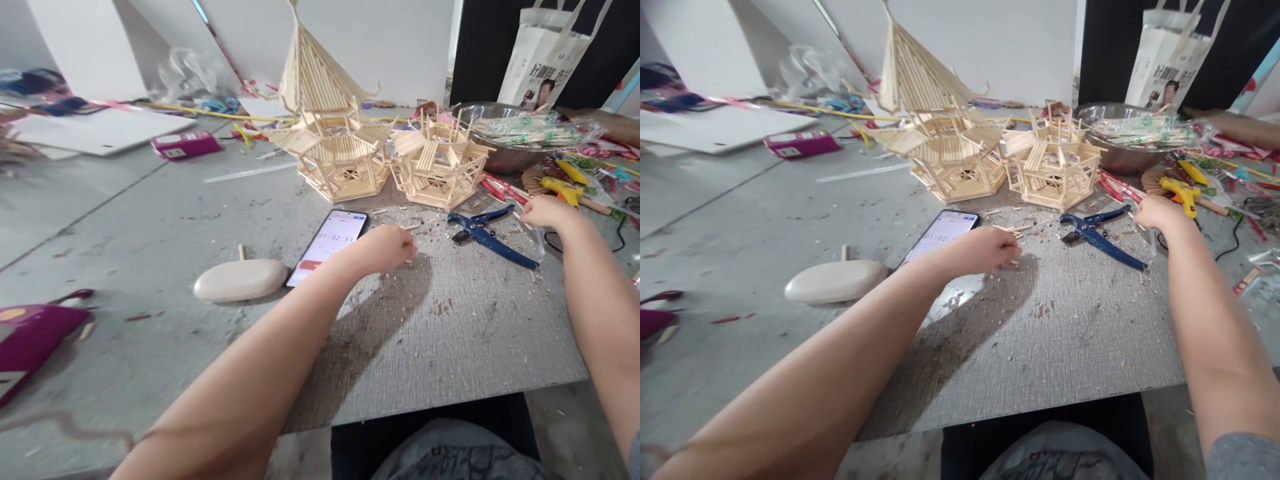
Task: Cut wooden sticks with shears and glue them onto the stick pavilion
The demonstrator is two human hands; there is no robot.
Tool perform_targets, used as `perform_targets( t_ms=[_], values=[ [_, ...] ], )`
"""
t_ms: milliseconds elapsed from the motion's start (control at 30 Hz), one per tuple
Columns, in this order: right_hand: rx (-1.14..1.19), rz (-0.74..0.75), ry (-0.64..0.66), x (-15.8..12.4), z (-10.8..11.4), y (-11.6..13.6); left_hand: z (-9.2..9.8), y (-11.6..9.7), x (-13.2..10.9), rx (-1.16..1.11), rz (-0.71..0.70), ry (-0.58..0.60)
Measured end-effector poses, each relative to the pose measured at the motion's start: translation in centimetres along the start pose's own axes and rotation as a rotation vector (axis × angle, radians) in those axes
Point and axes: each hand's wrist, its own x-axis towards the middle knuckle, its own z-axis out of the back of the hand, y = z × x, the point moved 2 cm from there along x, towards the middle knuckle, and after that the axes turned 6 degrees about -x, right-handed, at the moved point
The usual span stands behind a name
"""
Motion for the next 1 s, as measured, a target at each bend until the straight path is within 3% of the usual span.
perform_targets(
  t_ms=[67, 167, 400, 533, 767, 1000],
  values=[
    [-0.021, -0.07, 0.005, -0.2, 0.9, -0.2, 0.0, -0.2, 0.1, 0.06, 0.02, -0.089],
    [-0.006, -0.141, -0.115, -0.1, 2.2, -0.1, -0.4, -0.5, 0.1, 0.08, 0.044, -0.211],
    [0.074, 0.024, -0.185, 2.6, 2.8, 1.2, -1.7, -1.0, 0.4, 0.061, -0.073, -0.344],
    [0.015, -0.018, -0.215, 4.1, 3.2, 1.3, -2.1, -0.9, 0.5, 0.034, -0.13, -0.371],
    [-0.248, -0.051, -0.117, 6.5, 1.6, 3.9, -3.0, -0.8, 0.9, 0.069, -0.314, -0.434],
    [-0.237, -0.075, -0.109, 8.1, -0.1, 5.8, -3.3, -1.1, 0.7, 0.089, -0.398, -0.533]
  ],
)
